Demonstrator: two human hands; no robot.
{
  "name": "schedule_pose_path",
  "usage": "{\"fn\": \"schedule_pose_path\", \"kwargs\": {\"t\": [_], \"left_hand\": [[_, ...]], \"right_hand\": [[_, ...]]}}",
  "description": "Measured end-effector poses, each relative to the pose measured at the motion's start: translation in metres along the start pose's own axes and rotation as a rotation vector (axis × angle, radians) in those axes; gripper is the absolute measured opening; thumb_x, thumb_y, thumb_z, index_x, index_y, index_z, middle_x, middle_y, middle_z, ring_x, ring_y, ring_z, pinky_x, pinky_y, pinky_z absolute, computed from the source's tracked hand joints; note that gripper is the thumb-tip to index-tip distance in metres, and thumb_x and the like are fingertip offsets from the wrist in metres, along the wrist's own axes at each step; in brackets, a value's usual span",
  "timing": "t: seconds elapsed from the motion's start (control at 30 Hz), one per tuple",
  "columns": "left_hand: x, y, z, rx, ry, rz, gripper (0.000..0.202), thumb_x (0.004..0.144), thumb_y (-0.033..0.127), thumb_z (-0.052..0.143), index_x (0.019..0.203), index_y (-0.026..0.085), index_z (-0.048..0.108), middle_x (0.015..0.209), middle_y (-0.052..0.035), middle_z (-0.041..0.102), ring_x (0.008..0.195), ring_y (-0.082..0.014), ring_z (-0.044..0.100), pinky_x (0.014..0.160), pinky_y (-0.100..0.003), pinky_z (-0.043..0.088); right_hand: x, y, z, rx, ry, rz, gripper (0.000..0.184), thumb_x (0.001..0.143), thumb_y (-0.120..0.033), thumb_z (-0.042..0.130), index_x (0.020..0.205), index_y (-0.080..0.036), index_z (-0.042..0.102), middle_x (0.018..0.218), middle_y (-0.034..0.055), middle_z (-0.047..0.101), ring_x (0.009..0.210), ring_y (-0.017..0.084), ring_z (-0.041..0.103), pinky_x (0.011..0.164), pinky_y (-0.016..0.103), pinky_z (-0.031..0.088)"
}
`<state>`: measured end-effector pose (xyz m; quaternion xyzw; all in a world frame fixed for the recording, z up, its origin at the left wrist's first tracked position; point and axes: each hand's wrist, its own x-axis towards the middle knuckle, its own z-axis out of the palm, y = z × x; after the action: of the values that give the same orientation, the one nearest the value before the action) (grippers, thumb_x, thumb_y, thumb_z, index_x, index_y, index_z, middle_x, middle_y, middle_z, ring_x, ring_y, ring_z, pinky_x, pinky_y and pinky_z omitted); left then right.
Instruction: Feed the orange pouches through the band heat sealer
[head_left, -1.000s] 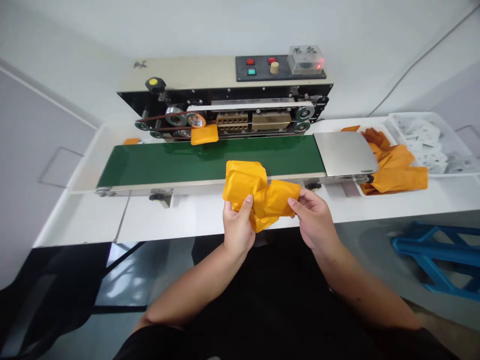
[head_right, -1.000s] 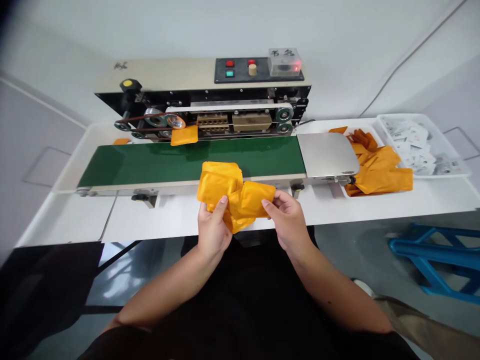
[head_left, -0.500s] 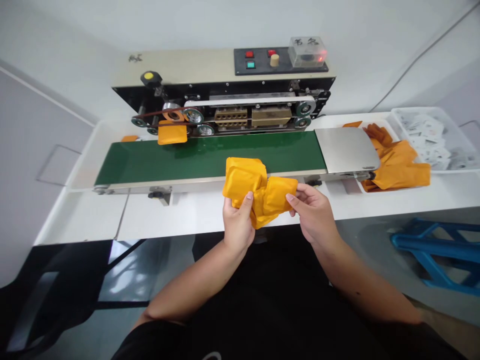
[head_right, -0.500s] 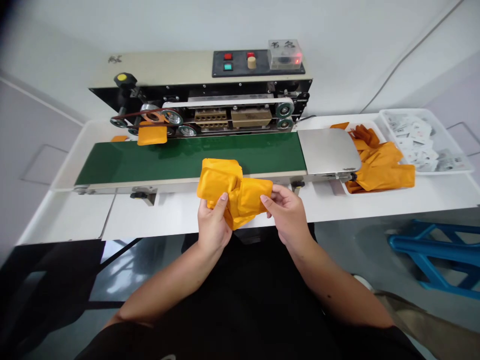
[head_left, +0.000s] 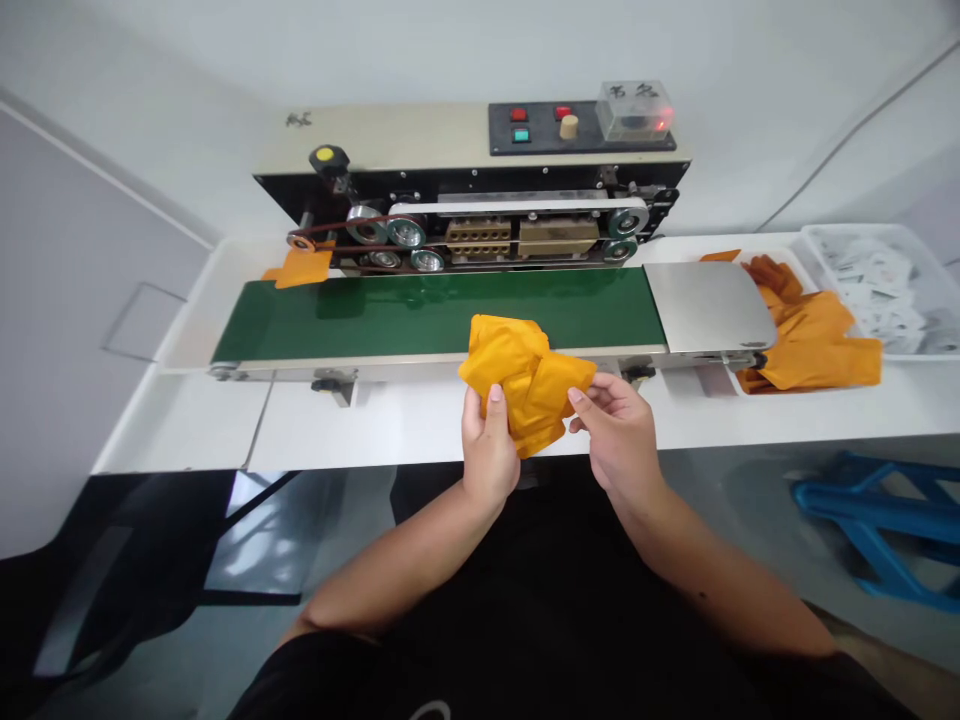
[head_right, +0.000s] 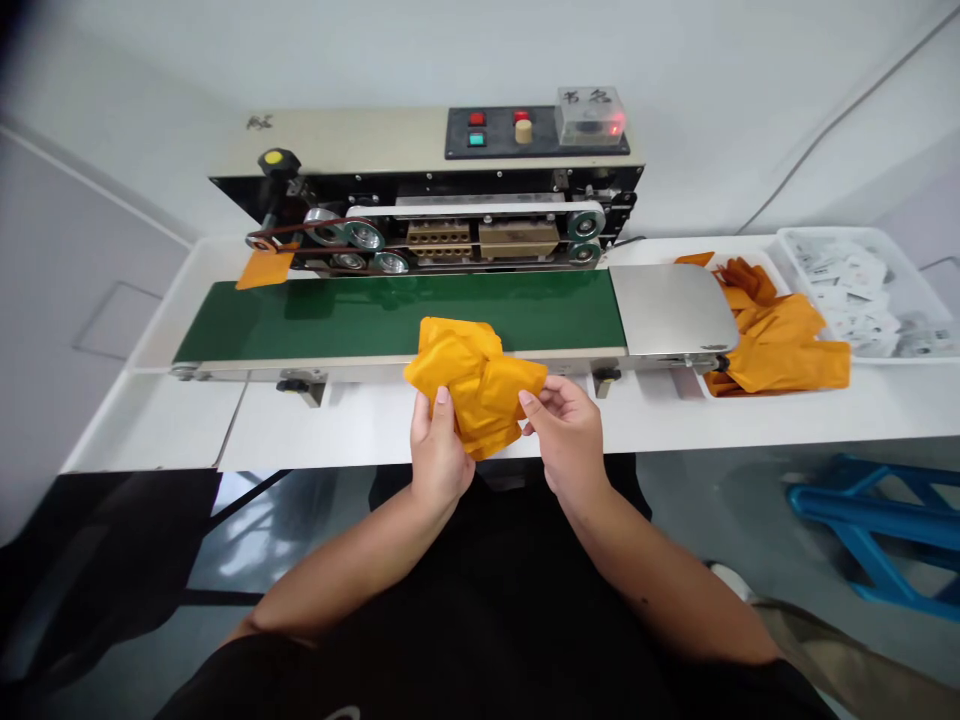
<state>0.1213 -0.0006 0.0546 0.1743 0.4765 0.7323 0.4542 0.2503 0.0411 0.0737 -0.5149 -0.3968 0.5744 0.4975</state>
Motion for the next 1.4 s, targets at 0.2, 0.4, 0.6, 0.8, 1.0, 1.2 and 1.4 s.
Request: {"fn": "schedule_pose_path", "kwargs": {"t": [0.2, 0.4, 0.6, 0.8, 1.0, 1.2, 1.4], "left_hand": [[0.005, 0.001, 0.003, 0.03, -0.031, 0.033, 0.051, 0.093, 0.057, 0.084, 0.129, 0.026, 0.068, 0.128, -0.0088, 0.078, 0.118, -0.0257, 0.079, 0.1, -0.037, 0.065], [0.011, 0.009, -0.001, -0.02, 0.018, -0.029, 0.043, 0.093, 0.053, 0.085, 0.122, 0.026, 0.067, 0.121, -0.0054, 0.079, 0.111, -0.0244, 0.081, 0.1, -0.042, 0.066], [0.009, 0.018, -0.011, -0.026, 0.002, -0.06, 0.047, 0.092, 0.052, 0.087, 0.125, 0.027, 0.066, 0.123, -0.0059, 0.078, 0.112, -0.0247, 0.08, 0.101, -0.044, 0.066], [0.004, 0.025, -0.012, -0.024, 0.031, -0.088, 0.055, 0.087, 0.053, 0.091, 0.128, 0.026, 0.067, 0.119, -0.0064, 0.079, 0.107, -0.0255, 0.081, 0.094, -0.041, 0.069], [0.004, 0.023, -0.017, 0.006, -0.004, -0.076, 0.048, 0.091, 0.054, 0.087, 0.128, 0.029, 0.068, 0.124, -0.005, 0.079, 0.111, -0.0247, 0.081, 0.098, -0.042, 0.066], [0.006, 0.023, -0.017, 0.012, -0.007, -0.092, 0.052, 0.091, 0.055, 0.088, 0.131, 0.028, 0.068, 0.126, -0.0069, 0.079, 0.112, -0.0257, 0.081, 0.1, -0.042, 0.066], [0.006, 0.022, -0.014, 0.009, 0.022, -0.098, 0.05, 0.089, 0.053, 0.09, 0.125, 0.025, 0.069, 0.122, -0.0067, 0.079, 0.108, -0.024, 0.081, 0.097, -0.039, 0.067]], "right_hand": [[0.001, 0.0, 0.01, 0.06, -0.036, 0.046, 0.032, 0.083, -0.044, 0.088, 0.103, -0.023, 0.074, 0.09, 0.0022, 0.076, 0.075, 0.016, 0.071, 0.061, 0.028, 0.058], [0.018, -0.008, -0.004, 0.1, 0.002, 0.005, 0.043, 0.079, -0.05, 0.091, 0.106, -0.025, 0.068, 0.099, 0.0024, 0.078, 0.075, 0.016, 0.073, 0.06, 0.028, 0.059], [0.1, -0.052, -0.048, 0.065, 0.121, 0.001, 0.032, 0.089, -0.037, 0.085, 0.108, -0.025, 0.064, 0.082, -0.0016, 0.073, 0.048, 0.01, 0.06, 0.045, 0.021, 0.049], [0.163, -0.099, -0.059, 0.044, 0.181, 0.018, 0.011, 0.098, -0.008, 0.065, 0.097, -0.019, 0.068, 0.085, 0.0051, 0.074, 0.055, 0.01, 0.063, 0.046, 0.017, 0.052], [0.196, -0.104, -0.061, -0.022, 0.236, 0.052, 0.017, 0.095, 0.001, 0.067, 0.091, -0.015, 0.068, 0.085, 0.0085, 0.072, 0.057, 0.012, 0.066, 0.044, 0.017, 0.053], [0.213, -0.1, -0.057, -0.076, 0.179, 0.087, 0.01, 0.095, -0.004, 0.071, 0.095, -0.014, 0.072, 0.084, 0.0072, 0.073, 0.053, 0.01, 0.061, 0.04, 0.017, 0.048], [0.206, -0.102, -0.044, -0.092, 0.157, 0.101, 0.012, 0.098, -0.004, 0.071, 0.093, -0.015, 0.071, 0.079, 0.0052, 0.073, 0.049, 0.01, 0.061, 0.041, 0.019, 0.053]]}}
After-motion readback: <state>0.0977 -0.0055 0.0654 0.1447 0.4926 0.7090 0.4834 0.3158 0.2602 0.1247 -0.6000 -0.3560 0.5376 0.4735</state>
